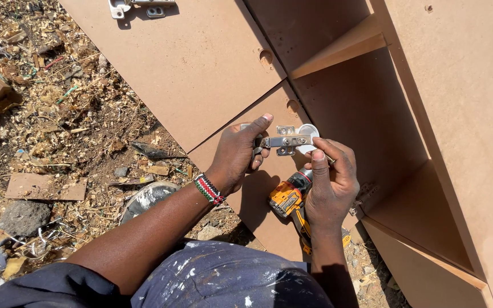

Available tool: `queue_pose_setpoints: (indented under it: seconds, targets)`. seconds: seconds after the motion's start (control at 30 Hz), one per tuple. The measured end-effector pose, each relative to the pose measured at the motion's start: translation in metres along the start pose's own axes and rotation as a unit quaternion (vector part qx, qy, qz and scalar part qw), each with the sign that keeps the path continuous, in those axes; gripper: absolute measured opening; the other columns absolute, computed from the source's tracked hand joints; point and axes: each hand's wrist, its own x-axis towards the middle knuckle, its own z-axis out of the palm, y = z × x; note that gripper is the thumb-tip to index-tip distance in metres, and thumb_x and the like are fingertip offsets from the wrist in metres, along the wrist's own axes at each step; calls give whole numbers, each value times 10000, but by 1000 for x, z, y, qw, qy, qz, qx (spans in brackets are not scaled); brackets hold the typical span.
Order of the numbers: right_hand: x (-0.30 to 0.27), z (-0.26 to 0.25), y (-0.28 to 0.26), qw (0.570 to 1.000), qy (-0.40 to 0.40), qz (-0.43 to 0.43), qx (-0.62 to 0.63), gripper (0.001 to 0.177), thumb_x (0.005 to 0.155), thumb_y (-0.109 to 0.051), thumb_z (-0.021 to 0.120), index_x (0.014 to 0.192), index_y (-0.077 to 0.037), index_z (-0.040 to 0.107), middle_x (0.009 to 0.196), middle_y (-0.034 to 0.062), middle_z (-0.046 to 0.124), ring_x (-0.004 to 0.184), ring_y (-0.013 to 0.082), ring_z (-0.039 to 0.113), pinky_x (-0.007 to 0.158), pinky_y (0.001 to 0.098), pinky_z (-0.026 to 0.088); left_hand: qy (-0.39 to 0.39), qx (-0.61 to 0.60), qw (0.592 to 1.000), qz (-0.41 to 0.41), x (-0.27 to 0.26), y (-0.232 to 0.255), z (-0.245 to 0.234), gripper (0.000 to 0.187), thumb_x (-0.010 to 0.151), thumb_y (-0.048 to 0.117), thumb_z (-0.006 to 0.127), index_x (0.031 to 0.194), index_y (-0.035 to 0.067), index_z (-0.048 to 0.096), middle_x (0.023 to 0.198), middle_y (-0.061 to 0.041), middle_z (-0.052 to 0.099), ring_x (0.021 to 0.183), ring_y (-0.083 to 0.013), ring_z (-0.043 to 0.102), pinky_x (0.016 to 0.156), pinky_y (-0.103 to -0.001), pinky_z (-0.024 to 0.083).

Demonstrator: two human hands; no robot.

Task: The person attaches metal hinges to a wooden cabinet door using a yellow cordless drill. They position the hinges, insert screws, and drive them into the wood, repeating the process for multiple hinges on the door.

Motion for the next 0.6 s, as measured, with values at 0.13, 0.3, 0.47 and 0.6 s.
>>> queue_pose_setpoints:
  seconds: [0.13,0.3,0.47,0.6]
  targets:
    - [-5,-1,19,999,-10,41,18,239,1218,-141,751,1337,49,836,1212,209,748,1021,210,780,837,348,690,14,18,999,31,31,-11,-21,353,1182,410,725,1017,101,684,756,-102,688,495,-71,589,442,-193,426]
    - [-5,-5,45,991,-44,121,26,226,1220,-145,750,1339,20,849,1212,184,753,1004,210,794,868,332,682,34,-92,995,34,85,-40,-54,255,1191,172,740,1367,6,658,1121,-144,791,729,-124,784,603,-229,678]
    - [2,-18,56,981,-62,182,10,256,1246,-181,686,1347,-4,840,1201,177,808,1020,201,818,885,305,687,79,-87,993,24,89,-53,-63,363,1081,-28,797,1410,-86,653,1152,-178,820,932,-263,894,826,-329,786]
    - [12,-68,83,971,-37,235,-13,299,1276,-275,675,1183,-35,827,1081,169,845,983,215,852,879,281,692,113,-95,989,-16,50,-38,-52,389,1042,-101,763,1395,-119,601,1181,-193,773,1098,-366,916,994,-423,803]
